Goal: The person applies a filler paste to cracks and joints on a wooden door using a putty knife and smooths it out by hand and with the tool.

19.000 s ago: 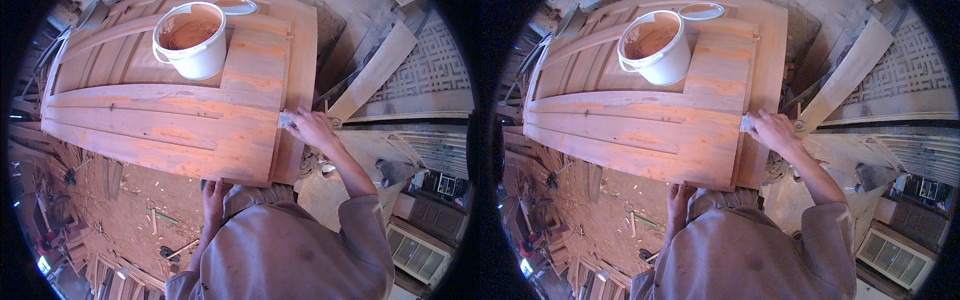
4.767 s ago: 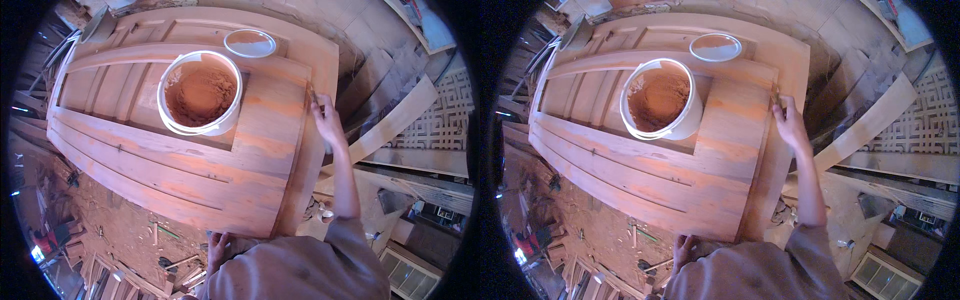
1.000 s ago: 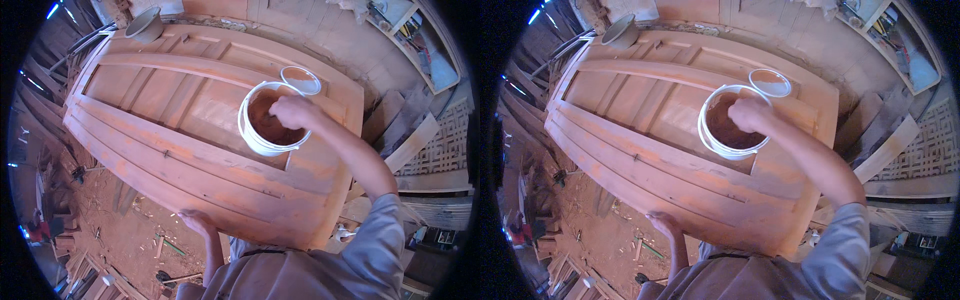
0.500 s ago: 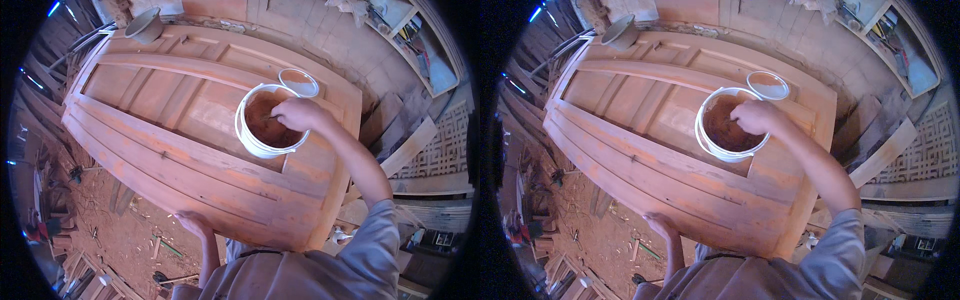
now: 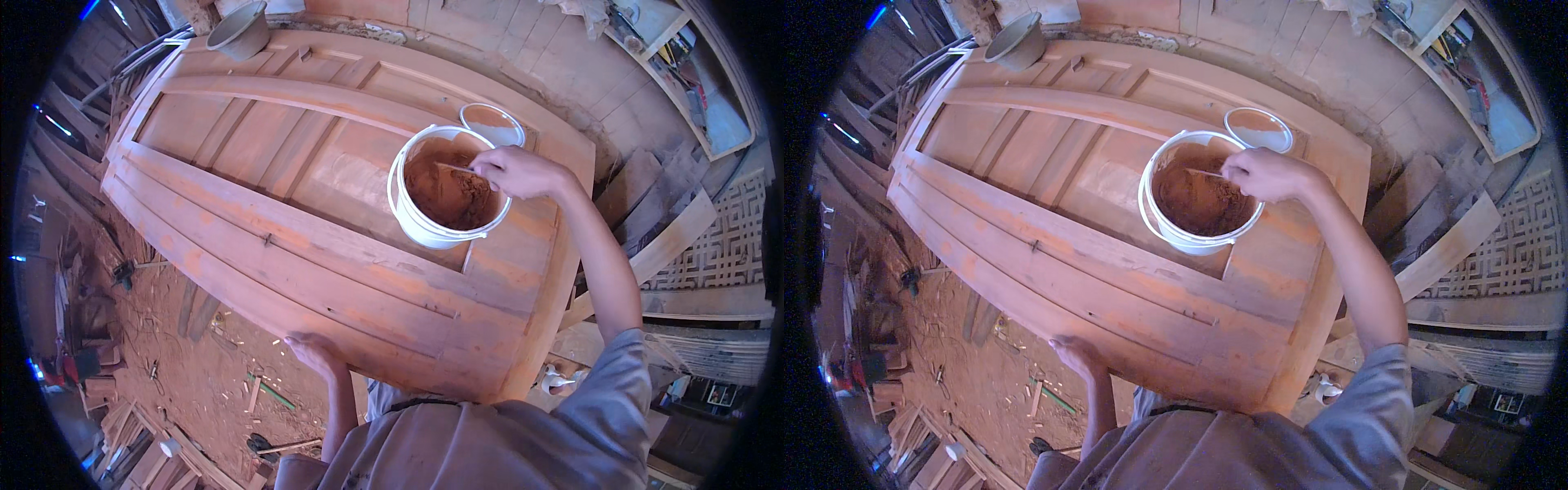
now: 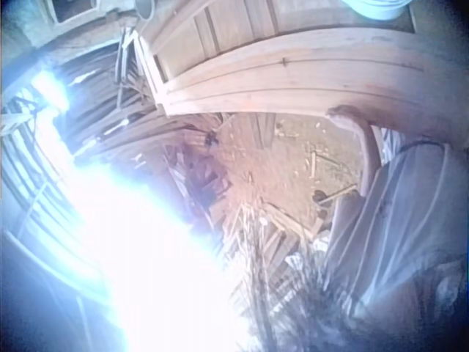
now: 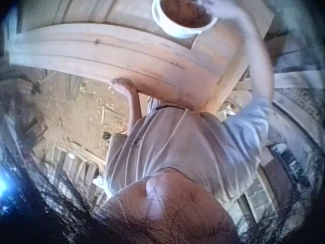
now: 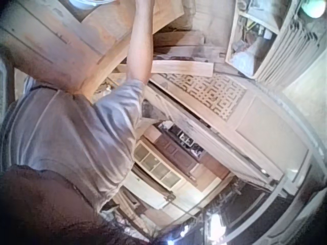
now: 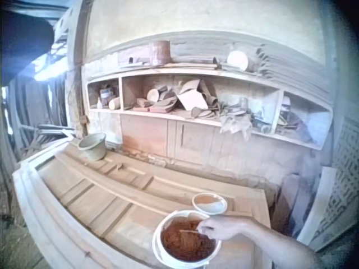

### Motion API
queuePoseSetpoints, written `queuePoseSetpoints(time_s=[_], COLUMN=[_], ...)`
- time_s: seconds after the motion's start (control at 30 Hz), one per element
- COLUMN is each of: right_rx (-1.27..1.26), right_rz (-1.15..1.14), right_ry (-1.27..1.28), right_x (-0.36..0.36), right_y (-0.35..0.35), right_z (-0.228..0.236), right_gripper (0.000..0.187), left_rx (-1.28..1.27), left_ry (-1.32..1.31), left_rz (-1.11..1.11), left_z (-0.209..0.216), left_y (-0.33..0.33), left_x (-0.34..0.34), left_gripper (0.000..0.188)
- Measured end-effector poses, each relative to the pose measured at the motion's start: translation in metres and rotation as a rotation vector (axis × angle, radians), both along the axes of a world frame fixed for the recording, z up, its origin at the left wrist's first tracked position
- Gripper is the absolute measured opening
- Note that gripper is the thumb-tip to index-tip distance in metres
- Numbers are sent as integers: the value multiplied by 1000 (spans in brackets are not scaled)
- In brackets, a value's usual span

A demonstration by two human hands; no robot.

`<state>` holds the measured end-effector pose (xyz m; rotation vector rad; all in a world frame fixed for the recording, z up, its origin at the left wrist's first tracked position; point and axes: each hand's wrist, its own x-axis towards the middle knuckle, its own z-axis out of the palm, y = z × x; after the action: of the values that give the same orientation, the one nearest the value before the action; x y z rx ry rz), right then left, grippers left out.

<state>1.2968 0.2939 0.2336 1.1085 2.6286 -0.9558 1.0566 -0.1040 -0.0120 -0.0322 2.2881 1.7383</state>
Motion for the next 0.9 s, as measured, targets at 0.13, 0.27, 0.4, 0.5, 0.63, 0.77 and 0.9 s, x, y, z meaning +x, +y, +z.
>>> queuePoseSetpoints(time_s=[0.13, 0.27, 0.4, 0.5, 0.63, 0.77, 0.9], right_rx=[-118, -40, 502, 717, 593, -252, -474], right_rz=[-205, -336, -214, -246, -375, -668, -935], right_ry=[73, 263, 403, 354, 531, 968, 1244], right_x=[9, 15, 20, 11, 13, 30, 76], right_y=[-16, -42, -53, -66, -75, -87, -108], right_z=[4, 7, -11, -14, -15, -14, -17], right_gripper=[29, 19, 12, 15, 28, 50, 58], left_rx=[79, 135, 77, 174, 153, -89, 19], left_ry=[-8, -79, -118, -130, -146, 9, 79], left_rz=[49, 120, 117, 127, 74, 25, -47], left_z=[3, 26, 26, 16, 17, -10, -33], left_y=[3, 21, 15, 10, 10, 2, -19], left_x=[3, 8, 5, 3, 5, -6, -5], left_gripper=[65, 64, 64, 62, 65, 71, 68])
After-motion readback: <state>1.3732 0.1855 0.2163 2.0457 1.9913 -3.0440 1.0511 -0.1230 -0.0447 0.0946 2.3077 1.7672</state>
